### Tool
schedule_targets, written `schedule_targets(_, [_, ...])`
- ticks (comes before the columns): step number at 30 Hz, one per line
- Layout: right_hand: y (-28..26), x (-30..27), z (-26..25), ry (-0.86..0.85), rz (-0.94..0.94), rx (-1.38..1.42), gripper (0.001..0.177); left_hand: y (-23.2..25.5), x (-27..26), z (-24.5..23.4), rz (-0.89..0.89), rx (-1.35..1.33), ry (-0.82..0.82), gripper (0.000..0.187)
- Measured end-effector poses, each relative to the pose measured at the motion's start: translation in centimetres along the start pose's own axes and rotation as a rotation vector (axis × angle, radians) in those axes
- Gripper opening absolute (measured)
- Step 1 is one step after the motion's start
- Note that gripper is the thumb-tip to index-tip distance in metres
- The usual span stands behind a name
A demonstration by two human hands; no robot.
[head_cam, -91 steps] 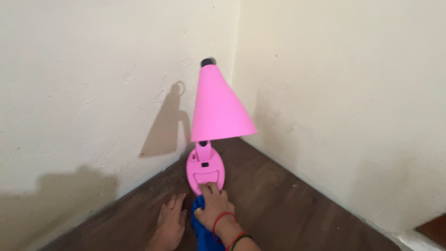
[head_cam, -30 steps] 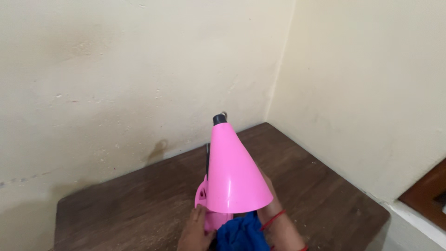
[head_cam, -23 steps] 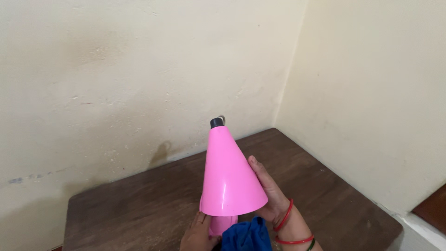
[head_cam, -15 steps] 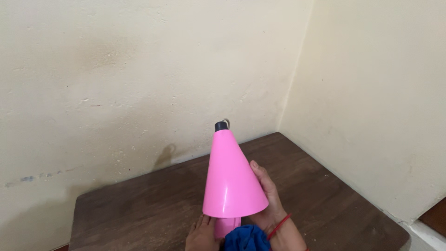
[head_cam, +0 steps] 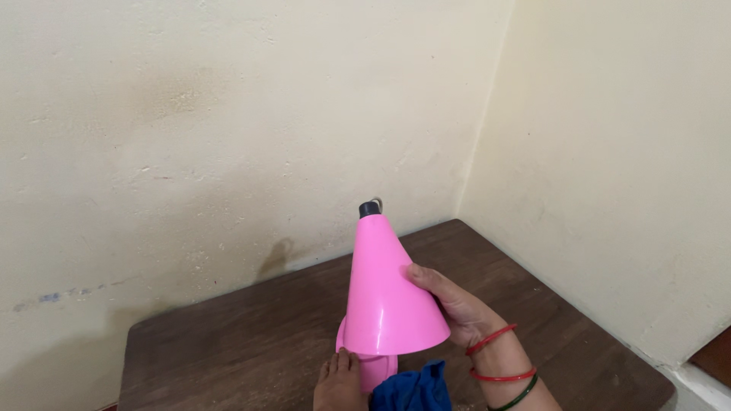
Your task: The person wipes a wooden desk surface with a blue cloth, then lifts and wipes a pink desk lamp, and finally wipes the desk again. The actions are performed by hand using the cloth.
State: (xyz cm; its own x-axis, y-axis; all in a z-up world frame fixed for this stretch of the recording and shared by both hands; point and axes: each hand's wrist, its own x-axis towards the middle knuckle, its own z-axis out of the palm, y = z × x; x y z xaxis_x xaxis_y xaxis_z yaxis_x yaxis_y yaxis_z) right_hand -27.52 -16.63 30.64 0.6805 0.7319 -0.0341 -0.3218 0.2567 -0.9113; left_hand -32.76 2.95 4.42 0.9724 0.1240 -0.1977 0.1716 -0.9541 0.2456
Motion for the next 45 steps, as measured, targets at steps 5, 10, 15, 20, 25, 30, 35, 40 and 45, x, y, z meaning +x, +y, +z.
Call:
schedule_targets(5, [0.7,0.1,2.8,0.283,0.022,0.037,0.058,-0.1,-0.1,-0.4,0.011,0.018,-0.021,0.099])
schedule_targets(10, [0.7,-0.1,4.3,0.209,-0.065,0.102,0.064,0.2,-0.2,-0.5,0.014,0.015,-0.011,0.095])
schedule_targets(15, [0.8,-0.2,5.6,0.322,-0.079,0.093,0.060,0.4,-0.2,-0.1,0.012,0.026,0.015,0.096])
schedule_targets(20, [0.5,-0.5,7.2,0.428,-0.089,0.101,0.051,1.0,-0.2,-0.6,0.000,0.049,-0.040,0.094])
schedule_targets(25, [0.6,-1.0,8.1,0.430,-0.137,0.171,0.048,1.5,-0.6,-1.3,-0.015,0.040,-0.067,0.093])
schedule_targets(30, [1.3,-0.8,8.5,0.463,-0.164,0.166,0.048,1.9,-0.6,-1.6,-0.013,0.110,-0.113,0.088])
schedule_targets(35, [1.4,-1.0,7.6,0.466,-0.093,0.112,0.057,2.1,-0.7,-1.1,0.006,0.203,-0.106,0.080])
schedule_targets(40, [0.8,-2.4,6.4,0.434,-0.043,0.014,0.078,1.7,-0.9,-1.4,0.032,0.184,-0.072,0.089])
schedule_targets(45, [0.8,-3.5,6.0,0.370,-0.003,-0.146,0.089,1.8,-1.3,-2.0,0.059,0.255,-0.068,0.079])
